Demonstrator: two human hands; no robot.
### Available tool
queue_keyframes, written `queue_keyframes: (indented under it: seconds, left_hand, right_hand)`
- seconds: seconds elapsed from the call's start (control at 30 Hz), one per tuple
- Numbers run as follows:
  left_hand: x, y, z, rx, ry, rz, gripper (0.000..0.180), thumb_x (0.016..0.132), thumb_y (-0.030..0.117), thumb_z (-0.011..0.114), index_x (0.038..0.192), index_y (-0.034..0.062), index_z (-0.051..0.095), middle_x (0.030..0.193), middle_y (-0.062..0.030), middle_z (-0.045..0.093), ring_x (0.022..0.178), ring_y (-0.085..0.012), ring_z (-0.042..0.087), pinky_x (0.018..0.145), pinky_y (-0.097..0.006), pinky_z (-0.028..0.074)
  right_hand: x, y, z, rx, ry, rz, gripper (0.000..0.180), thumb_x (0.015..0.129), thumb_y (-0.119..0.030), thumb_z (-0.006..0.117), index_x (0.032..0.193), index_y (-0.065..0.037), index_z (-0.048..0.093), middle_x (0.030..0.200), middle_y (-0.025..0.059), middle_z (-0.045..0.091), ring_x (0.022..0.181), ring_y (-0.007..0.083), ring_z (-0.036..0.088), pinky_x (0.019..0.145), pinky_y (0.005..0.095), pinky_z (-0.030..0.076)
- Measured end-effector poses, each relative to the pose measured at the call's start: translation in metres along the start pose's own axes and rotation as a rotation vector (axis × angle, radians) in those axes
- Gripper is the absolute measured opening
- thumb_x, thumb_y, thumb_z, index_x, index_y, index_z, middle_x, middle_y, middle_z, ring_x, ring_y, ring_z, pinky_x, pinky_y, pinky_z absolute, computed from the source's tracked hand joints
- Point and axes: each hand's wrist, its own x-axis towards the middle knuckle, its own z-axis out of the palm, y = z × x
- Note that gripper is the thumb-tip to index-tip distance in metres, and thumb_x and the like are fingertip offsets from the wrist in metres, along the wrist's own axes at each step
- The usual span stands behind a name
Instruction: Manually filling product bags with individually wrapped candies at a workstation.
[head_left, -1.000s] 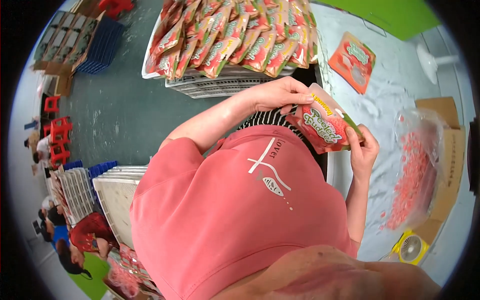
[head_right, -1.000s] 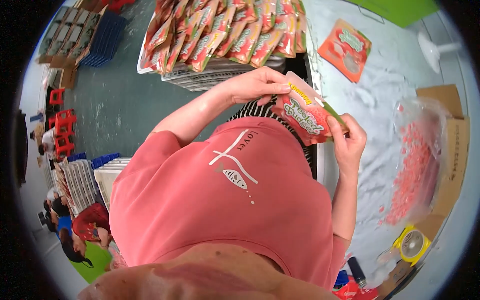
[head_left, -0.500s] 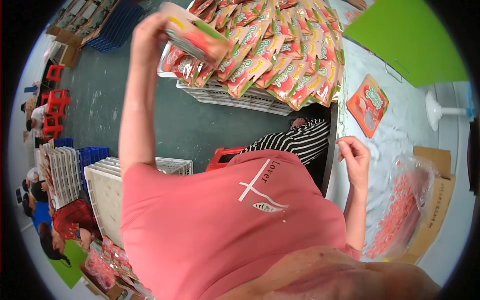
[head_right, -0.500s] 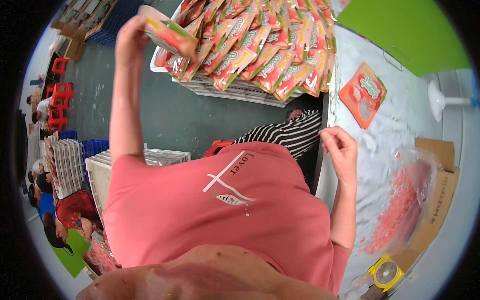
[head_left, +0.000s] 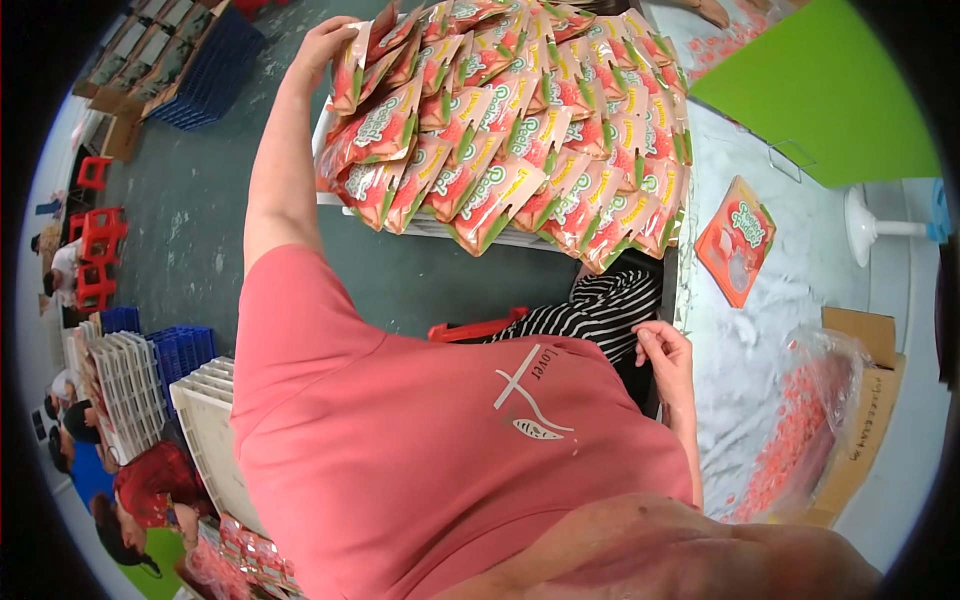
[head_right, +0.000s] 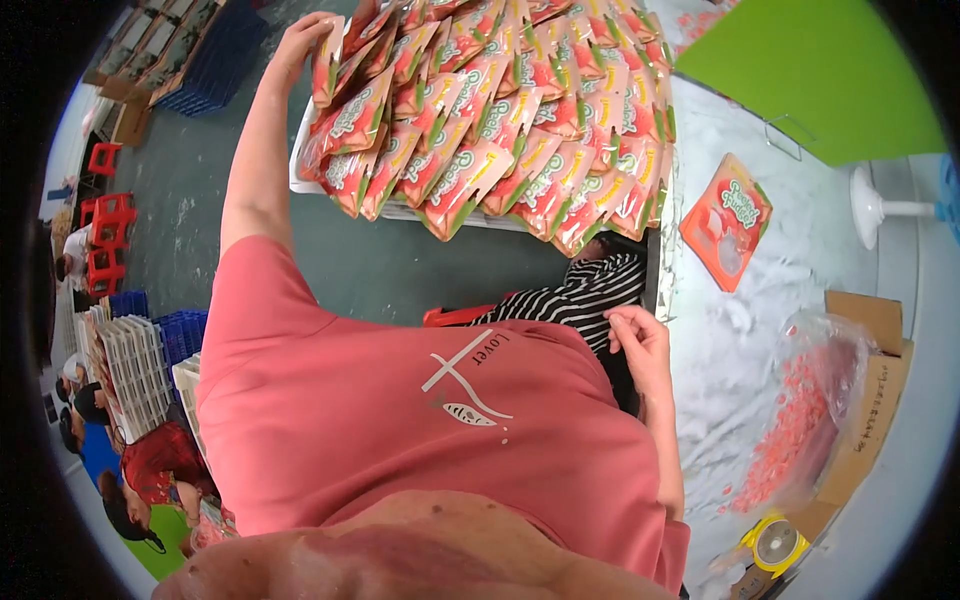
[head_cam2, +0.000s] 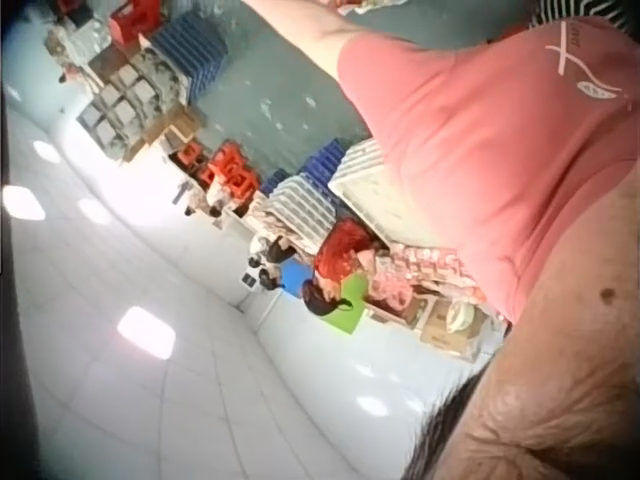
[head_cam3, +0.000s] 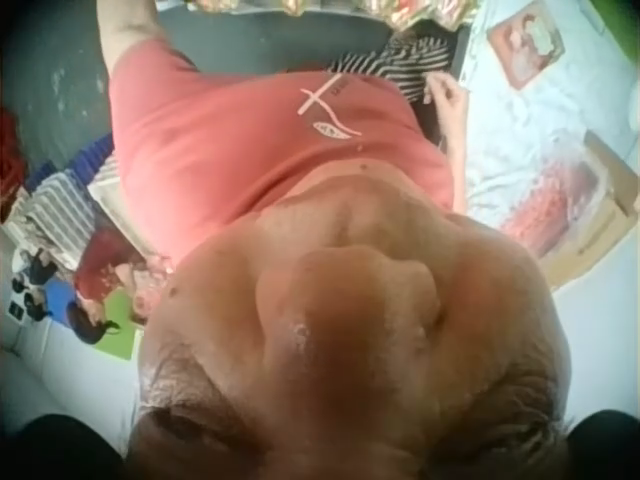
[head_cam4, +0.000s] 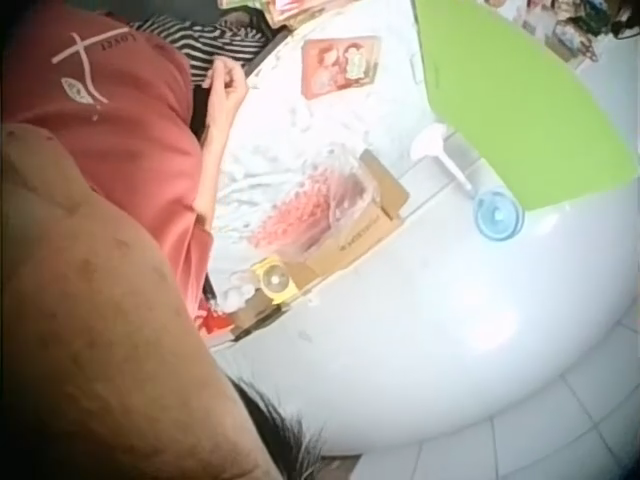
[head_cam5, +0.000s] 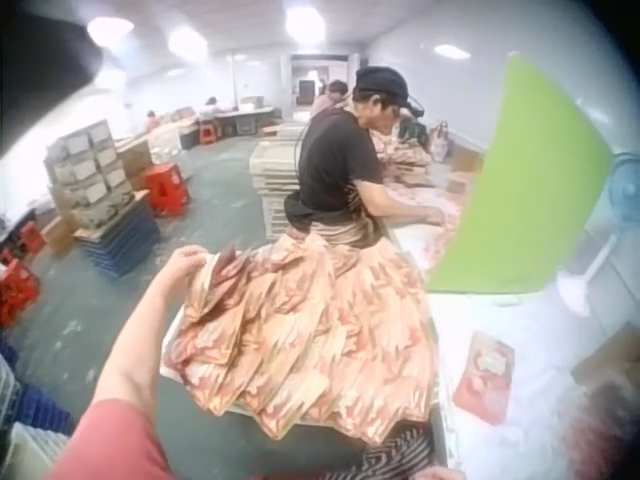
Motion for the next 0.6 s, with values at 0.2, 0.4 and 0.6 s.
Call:
queue_keyframes:
  seconds: [0.2, 0.4, 0.6]
  left_hand:
    - [0.003, -0.077, -0.002, 0.229, 0.268, 0.164, 0.042, 0.091, 0.026, 0.064, 0.129, 0.0095, 0.063, 0.124, -0.0088, 0.066, 0.116, -0.0202, 0.060, 0.100, -0.033, 0.045]
    - [-0.013, -0.077, 0.038, 0.467, 0.033, -0.023, 0.052, 0.092, 0.044, 0.061, 0.134, 0.0125, 0.060, 0.124, -0.0109, 0.063, 0.114, -0.0227, 0.060, 0.099, -0.034, 0.045]
    - [-0.046, -0.055, 0.036, -0.082, 0.011, -0.207, 0.056, 0.092, 0.049, 0.061, 0.135, 0.0132, 0.059, 0.119, -0.0104, 0.065, 0.109, -0.0207, 0.062, 0.097, -0.034, 0.047]
  right_hand:
    - [-0.008, 0.008, 0.001, 0.069, 0.056, 0.088, 0.010, 0.095, -0.008, 0.063, 0.099, -0.001, 0.069, 0.071, -0.0008, 0.061, 0.061, 0.0054, 0.052, 0.057, 0.0195, 0.042]
    - [-0.004, 0.015, -0.004, 0.062, 0.063, 0.116, 0.010, 0.095, -0.007, 0.063, 0.099, -0.001, 0.069, 0.072, -0.0010, 0.061, 0.061, 0.0054, 0.052, 0.058, 0.0194, 0.042]
    - [-0.005, 0.018, -0.004, 0.093, 0.076, 0.133, 0.010, 0.095, -0.008, 0.063, 0.098, -0.001, 0.069, 0.073, -0.0014, 0.061, 0.062, 0.0053, 0.052, 0.058, 0.0193, 0.042]
